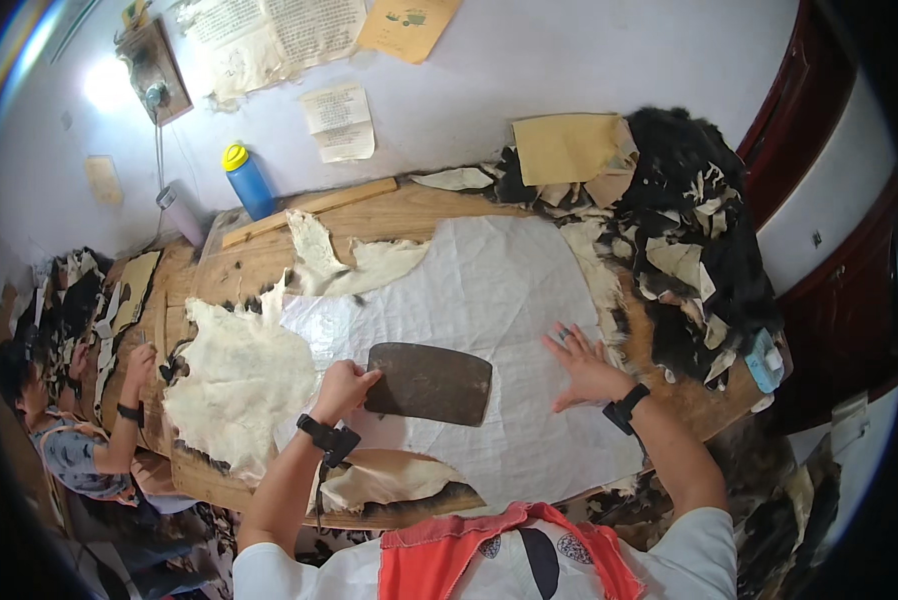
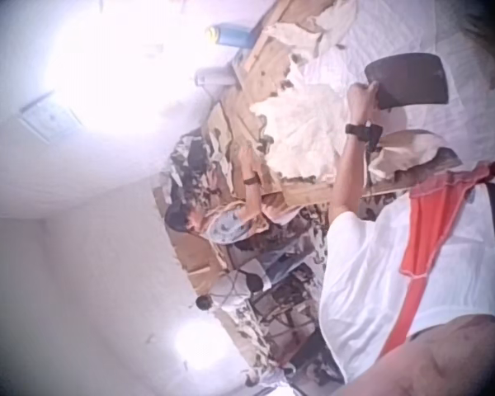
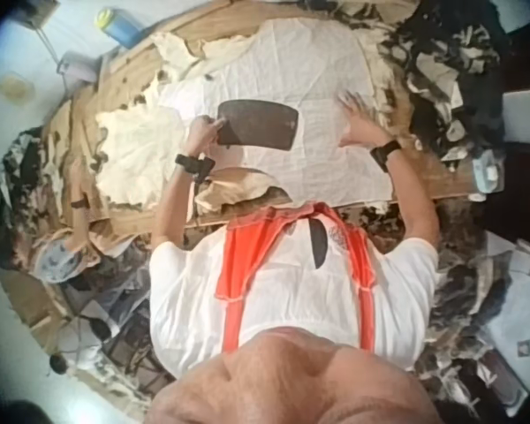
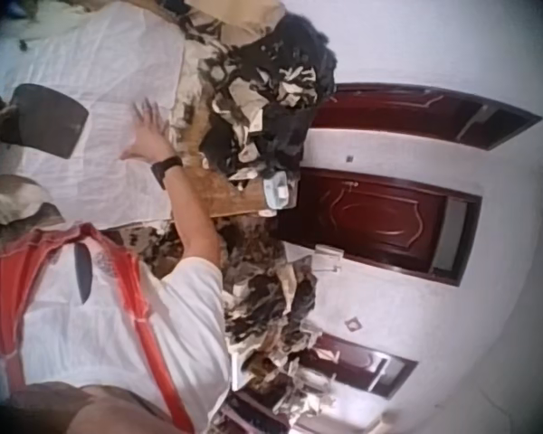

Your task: The recorder uses a specialized curved knife to cut out specific shapes from fur pelts according to paper patterns.

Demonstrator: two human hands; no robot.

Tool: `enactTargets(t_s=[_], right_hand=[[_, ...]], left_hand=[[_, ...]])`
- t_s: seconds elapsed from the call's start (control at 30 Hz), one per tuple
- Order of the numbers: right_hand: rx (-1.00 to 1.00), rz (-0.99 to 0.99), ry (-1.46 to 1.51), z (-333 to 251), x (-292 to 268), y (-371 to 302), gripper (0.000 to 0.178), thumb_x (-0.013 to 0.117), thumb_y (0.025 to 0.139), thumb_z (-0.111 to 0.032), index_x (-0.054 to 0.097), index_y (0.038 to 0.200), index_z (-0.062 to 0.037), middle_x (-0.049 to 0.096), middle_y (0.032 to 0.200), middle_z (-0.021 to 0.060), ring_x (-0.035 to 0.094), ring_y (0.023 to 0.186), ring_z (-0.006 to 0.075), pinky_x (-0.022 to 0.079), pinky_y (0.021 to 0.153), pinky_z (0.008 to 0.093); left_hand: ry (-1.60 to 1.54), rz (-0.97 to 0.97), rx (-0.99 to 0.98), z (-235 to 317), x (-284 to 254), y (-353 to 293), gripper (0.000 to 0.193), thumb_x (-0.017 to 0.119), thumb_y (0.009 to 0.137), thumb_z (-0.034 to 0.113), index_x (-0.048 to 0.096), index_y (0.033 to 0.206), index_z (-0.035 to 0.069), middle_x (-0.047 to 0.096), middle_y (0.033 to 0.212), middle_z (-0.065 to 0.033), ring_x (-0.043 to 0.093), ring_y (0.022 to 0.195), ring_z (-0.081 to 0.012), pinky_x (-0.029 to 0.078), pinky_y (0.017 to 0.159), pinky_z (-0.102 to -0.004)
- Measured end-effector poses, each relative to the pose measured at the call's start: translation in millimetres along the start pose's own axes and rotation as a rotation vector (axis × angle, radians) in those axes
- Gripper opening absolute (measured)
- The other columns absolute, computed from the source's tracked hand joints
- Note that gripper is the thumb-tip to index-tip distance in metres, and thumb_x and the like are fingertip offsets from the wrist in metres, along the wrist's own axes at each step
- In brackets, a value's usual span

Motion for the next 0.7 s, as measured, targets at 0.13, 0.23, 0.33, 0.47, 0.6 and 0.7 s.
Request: enactTargets(t_s=[0.13, 0.23, 0.33, 0.47, 0.6, 0.7], right_hand=[[-0.011, 0.002, -0.008, 0.9, -1.3, -2.4, 0.13, 0.089, 0.06, -0.047, 0.01, 0.159, -0.0154, 0.001, 0.165, 0.0188, -0.002, 0.151, 0.0404, 0.014, 0.115, 0.0675], [0.0, -0.007, -0.009, 0.2, -0.2, -1.7, 0.13, 0.089, 0.06, -0.047, 0.01, 0.159, -0.0151, 0.001, 0.164, 0.0189, -0.002, 0.151, 0.0405, 0.014, 0.114, 0.0682], [-0.003, 0.003, -0.019, 0.6, 0.5, 0.5, 0.13, 0.089, 0.059, -0.047, 0.011, 0.158, -0.0153, 0.001, 0.164, 0.0189, -0.002, 0.151, 0.0404, 0.014, 0.114, 0.0687], [-0.003, 0.009, -0.02, 4.1, 4.4, 3.8, 0.13, 0.089, 0.059, -0.047, 0.011, 0.159, -0.0155, 0.002, 0.165, 0.0177, -0.002, 0.151, 0.0407, 0.014, 0.114, 0.0688], [-0.011, 0.042, -0.015, 7.5, 6.4, 1.5, 0.13, 0.089, 0.058, -0.048, 0.013, 0.159, -0.0159, 0.004, 0.165, 0.0169, 0.0, 0.151, 0.0411, 0.015, 0.112, 0.0713], [-0.022, 0.044, 0.003, 7.2, 3.2, -6.5, 0.131, 0.089, 0.057, -0.048, 0.012, 0.158, -0.0158, 0.005, 0.164, 0.0171, 0.001, 0.151, 0.0407, 0.016, 0.111, 0.0729]], left_hand=[[-0.111, -0.041, 0.035, 1.3, -0.6, 2.0, 0.04, 0.073, 0.088, 0.032, 0.065, 0.073, -0.004, 0.062, 0.058, -0.0088, 0.06, 0.047, -0.0155, 0.048, 0.044, -0.0301], [-0.087, -0.068, -0.011, 11.6, 7.4, -9.3, 0.032, 0.073, 0.088, 0.028, 0.067, 0.087, -0.004, 0.064, 0.068, -0.0074, 0.061, 0.054, -0.0136, 0.049, 0.047, -0.0289], [-0.414, -0.176, 0.02, 3.8, 20.2, -10.3, 0.028, 0.071, 0.09, 0.024, 0.066, 0.097, -0.003, 0.066, 0.078, -0.0059, 0.063, 0.063, -0.0119, 0.051, 0.053, -0.0281], [-0.834, -0.177, 0.153, -0.2, 25.5, -8.5, 0.024, 0.069, 0.091, 0.02, 0.066, 0.102, -0.001, 0.067, 0.084, -0.0048, 0.063, 0.066, -0.0104, 0.052, 0.056, -0.0281], [-0.382, 0.086, 0.01, -22.4, 7.3, -10.9, 0.024, 0.07, 0.091, 0.02, 0.069, 0.094, -0.003, 0.067, 0.071, -0.0076, 0.063, 0.056, -0.0137, 0.052, 0.057, -0.0279], [0.164, -0.007, 0.062, -17.4, 1.1, -17.6, 0.042, 0.07, 0.088, 0.036, 0.07, 0.078, -0.005, 0.066, 0.065, -0.0197, 0.067, 0.059, -0.0337, 0.052, 0.06, -0.0433]])
Point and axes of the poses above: each hand's wrist, its own y-axis towards the middle knuckle, its own x-axis out of the palm, z = x × y, the point moved 5 cm from there along y, towards the middle knuckle
